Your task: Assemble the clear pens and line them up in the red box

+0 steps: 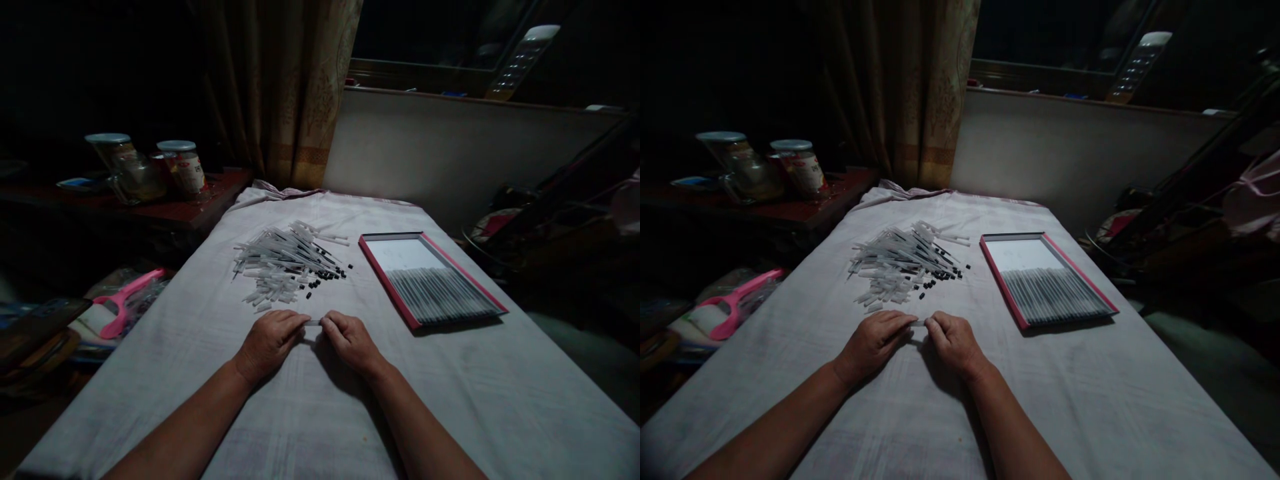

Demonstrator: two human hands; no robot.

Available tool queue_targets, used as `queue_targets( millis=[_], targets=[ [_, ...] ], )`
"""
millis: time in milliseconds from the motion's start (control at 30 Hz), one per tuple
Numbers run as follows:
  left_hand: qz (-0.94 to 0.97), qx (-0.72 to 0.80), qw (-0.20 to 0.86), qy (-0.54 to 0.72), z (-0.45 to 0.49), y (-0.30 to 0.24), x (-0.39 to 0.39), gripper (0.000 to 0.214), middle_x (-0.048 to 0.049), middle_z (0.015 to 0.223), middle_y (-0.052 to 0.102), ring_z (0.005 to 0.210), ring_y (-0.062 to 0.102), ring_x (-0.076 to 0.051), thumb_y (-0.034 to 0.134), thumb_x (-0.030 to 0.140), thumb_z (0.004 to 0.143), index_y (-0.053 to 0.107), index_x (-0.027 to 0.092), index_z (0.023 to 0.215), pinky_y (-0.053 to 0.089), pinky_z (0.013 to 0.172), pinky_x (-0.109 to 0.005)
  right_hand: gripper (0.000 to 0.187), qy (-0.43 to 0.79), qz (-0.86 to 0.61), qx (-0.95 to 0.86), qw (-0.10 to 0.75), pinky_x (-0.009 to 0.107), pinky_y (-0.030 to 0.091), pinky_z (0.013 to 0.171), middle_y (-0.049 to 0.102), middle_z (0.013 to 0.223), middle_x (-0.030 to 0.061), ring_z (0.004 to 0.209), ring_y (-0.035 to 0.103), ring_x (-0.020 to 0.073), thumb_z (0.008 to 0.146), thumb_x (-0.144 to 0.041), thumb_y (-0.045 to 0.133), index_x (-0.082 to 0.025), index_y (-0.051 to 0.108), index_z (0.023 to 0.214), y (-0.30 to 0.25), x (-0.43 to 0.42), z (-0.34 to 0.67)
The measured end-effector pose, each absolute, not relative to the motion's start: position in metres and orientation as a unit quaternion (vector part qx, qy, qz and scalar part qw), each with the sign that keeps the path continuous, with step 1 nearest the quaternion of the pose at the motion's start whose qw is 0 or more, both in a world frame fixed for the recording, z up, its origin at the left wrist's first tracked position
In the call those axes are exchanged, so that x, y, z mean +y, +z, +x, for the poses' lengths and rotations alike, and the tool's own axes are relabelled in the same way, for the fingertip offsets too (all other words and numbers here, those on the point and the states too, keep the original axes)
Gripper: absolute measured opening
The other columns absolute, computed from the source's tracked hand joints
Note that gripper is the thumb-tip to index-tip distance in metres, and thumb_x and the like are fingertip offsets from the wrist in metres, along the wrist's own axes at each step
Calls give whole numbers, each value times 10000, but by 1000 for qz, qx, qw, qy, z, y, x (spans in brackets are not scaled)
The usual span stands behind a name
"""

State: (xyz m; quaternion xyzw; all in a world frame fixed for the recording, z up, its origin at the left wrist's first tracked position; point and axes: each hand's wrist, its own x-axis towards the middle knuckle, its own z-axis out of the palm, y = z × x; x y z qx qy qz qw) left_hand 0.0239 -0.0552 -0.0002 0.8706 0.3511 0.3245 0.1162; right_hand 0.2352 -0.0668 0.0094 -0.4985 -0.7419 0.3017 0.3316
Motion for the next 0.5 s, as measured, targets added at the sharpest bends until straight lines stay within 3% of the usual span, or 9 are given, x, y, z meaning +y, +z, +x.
queue_targets(
  millis=[167, 333, 500],
  targets=[
    [884, 333, 95, 313, 28, 1, -57, 241, -81, 987, 745, 878, 691, -210, 510, 291, 977, 659, 181, 1132, 522, 773, -331, 236, 315, -489, -736, 345, 267, 452, 685, 720, 807, 42, 737, 652, 175, 897, -350, 510, -196, 685, 926, 13, -74, 235],
    [886, 352, 56, 297, 29, -2, -57, 257, -79, 938, 744, 830, 688, -204, 475, 295, 990, 667, 178, 1114, 515, 743, -318, 256, 354, -520, -672, 392, 271, 458, 617, 690, 682, 32, 632, 622, 165, 858, -384, 544, -187, 690, 786, 14, -77, 255],
    [866, 389, 61, 307, 19, -4, -44, 237, -69, 932, 744, 843, 689, -194, 488, 280, 981, 689, 184, 1065, 518, 755, -303, 383, 469, -563, -459, 502, 232, 403, 461, 644, 599, 13, 475, 522, 114, 674, -555, 715, -179, 646, 700, 13, -70, 291]
  ],
)
